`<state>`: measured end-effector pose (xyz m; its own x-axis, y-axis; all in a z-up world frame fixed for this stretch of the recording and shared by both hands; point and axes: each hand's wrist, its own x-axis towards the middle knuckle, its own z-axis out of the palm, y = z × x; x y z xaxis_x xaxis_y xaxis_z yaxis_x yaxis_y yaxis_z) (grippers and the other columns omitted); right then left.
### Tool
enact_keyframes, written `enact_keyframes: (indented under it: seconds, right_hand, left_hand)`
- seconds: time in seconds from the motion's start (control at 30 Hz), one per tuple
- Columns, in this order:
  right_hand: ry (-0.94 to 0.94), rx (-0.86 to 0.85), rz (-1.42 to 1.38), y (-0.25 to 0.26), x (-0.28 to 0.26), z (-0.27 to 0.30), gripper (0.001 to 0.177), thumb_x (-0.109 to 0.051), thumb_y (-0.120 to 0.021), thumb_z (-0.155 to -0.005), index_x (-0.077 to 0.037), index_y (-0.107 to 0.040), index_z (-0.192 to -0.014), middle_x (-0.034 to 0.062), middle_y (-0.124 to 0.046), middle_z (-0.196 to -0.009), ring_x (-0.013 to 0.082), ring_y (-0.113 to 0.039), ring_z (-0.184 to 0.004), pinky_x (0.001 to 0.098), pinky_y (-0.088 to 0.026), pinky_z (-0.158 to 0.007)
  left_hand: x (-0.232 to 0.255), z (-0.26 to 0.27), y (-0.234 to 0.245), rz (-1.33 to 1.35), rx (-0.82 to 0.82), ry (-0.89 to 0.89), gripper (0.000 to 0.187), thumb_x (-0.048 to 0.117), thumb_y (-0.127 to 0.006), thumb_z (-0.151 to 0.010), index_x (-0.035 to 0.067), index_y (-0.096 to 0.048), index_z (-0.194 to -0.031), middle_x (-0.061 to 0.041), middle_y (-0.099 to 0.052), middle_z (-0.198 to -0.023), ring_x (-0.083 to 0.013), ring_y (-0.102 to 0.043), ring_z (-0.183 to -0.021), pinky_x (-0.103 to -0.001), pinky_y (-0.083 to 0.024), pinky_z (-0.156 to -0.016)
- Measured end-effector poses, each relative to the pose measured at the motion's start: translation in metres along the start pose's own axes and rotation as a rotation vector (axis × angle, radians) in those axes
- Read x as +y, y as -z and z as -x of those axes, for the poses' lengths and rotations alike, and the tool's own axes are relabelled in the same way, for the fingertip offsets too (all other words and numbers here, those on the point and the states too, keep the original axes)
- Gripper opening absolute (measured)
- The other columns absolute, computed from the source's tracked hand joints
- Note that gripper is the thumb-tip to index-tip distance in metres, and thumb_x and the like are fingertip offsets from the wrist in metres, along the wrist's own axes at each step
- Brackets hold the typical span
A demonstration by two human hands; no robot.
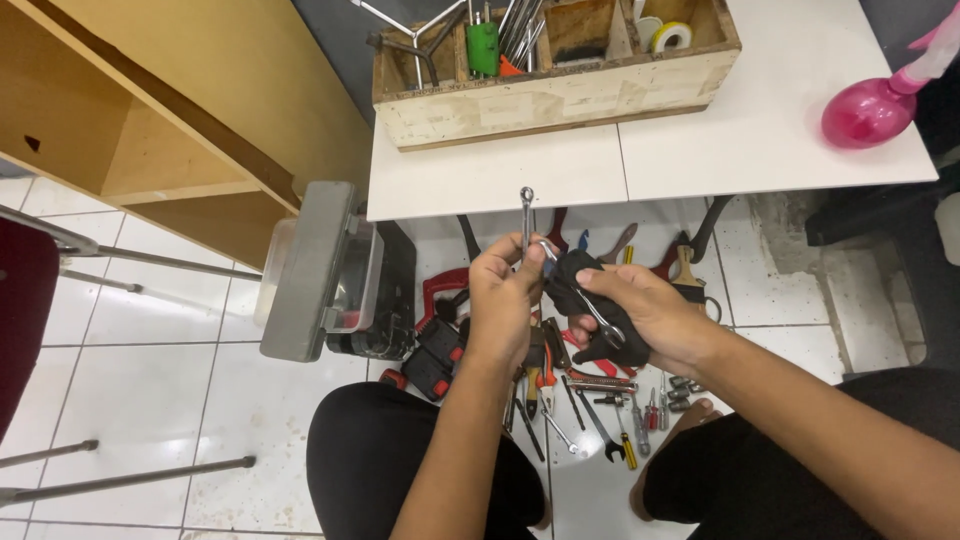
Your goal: The person sits on the floor and wipes various metal tools, including a green clamp and wrenches, with a black cloth. They pick up each tool from the floor, clean it, and place it into a wooden organizer box on a white table.
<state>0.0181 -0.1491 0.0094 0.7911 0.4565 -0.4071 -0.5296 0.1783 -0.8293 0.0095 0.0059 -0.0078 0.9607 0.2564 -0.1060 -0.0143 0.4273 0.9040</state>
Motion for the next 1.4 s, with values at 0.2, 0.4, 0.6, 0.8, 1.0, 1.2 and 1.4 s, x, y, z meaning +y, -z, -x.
enact_keyframes:
  seconds: [0.2, 0.4, 0.6, 0.8, 1.0, 1.2, 1.4]
  right_hand:
    - [0.110, -0.046, 0.459, -0.017, -0.033, 0.022, 0.026, -0.015, -0.064, -0.096, 0.005, -0.071, -0.080, 0.0157, -0.067, -0.056, 0.0216, -0.069, -0.055, 0.0344, -0.060, -0.052]
    - [0.341, 0.091, 0.998, -0.010, -0.014, 0.019, 0.030, -0.026, -0.063, -0.098, -0.001, -0.066, -0.081, 0.0117, -0.058, -0.050, 0.0168, -0.054, -0.047, 0.0273, -0.047, -0.044]
    - [0.476, 0.158, 1.198, 0.004, -0.001, 0.001, 0.025, -0.024, -0.062, -0.098, -0.003, -0.065, -0.084, 0.0074, -0.054, -0.049, 0.0171, -0.053, -0.043, 0.0250, -0.042, -0.040]
    - [0.196, 0.034, 0.768, -0.013, -0.028, 0.019, 0.026, -0.014, -0.065, -0.091, 0.000, -0.068, -0.070, 0.0097, -0.060, -0.043, 0.0137, -0.049, -0.037, 0.0223, -0.038, -0.033]
    - [0.151, 0.038, 0.554, -0.019, -0.032, 0.017, 0.025, -0.015, -0.066, -0.093, 0.001, -0.067, -0.075, 0.0133, -0.061, -0.044, 0.0154, -0.053, -0.034, 0.0243, -0.042, -0.029]
    - [0.052, 0.073, -0.054, -0.002, -0.010, -0.002, 0.025, -0.016, -0.066, -0.097, 0.006, -0.064, -0.085, 0.0160, -0.061, -0.056, 0.0187, -0.066, -0.045, 0.0338, -0.060, -0.047]
    - [0.052, 0.019, 0.119, -0.008, -0.018, 0.004, 0.025, -0.016, -0.065, -0.098, 0.006, -0.065, -0.087, 0.0149, -0.064, -0.061, 0.0216, -0.073, -0.059, 0.0347, -0.063, -0.059]
  left_hand:
    - [0.003, -0.005, 0.008, -0.102, 0.086, -0.012, 0.008, 0.005, -0.065, -0.096, -0.001, -0.070, -0.094, -0.008, -0.069, -0.080, -0.0008, -0.047, -0.048, -0.015, -0.036, -0.044]
    - [-0.001, 0.006, 0.001, -0.382, -0.035, -0.070, 0.008, 0.012, -0.071, -0.094, 0.004, -0.073, -0.094, -0.005, -0.066, -0.079, -0.0082, -0.061, -0.056, -0.020, -0.047, -0.050]
    - [-0.015, 0.000, -0.002, -0.317, 0.011, -0.074, 0.007, 0.005, -0.066, -0.095, 0.004, -0.073, -0.096, -0.004, -0.064, -0.082, -0.0107, -0.066, -0.064, -0.022, -0.052, -0.057]
    - [-0.016, -0.012, 0.011, -0.084, 0.174, -0.005, 0.012, 0.006, -0.061, -0.099, -0.001, -0.070, -0.100, -0.004, -0.061, -0.081, -0.0048, -0.055, -0.052, -0.022, -0.046, -0.045]
    - [-0.021, -0.008, 0.003, -0.001, 0.122, 0.039, 0.014, 0.008, -0.062, -0.100, -0.003, -0.069, -0.100, -0.005, -0.064, -0.078, -0.0006, -0.051, -0.048, -0.014, -0.041, -0.042]
    - [0.000, 0.016, -0.020, 0.170, 0.037, 0.138, 0.010, 0.009, -0.065, -0.098, -0.001, -0.068, -0.100, -0.004, -0.063, -0.075, 0.0008, -0.043, -0.039, -0.013, -0.036, -0.037]
    - [-0.027, -0.005, 0.004, 0.180, 0.090, 0.109, 0.012, 0.008, -0.062, -0.100, -0.002, -0.067, -0.098, -0.008, -0.066, -0.077, 0.0008, -0.037, -0.037, -0.015, -0.030, -0.035]
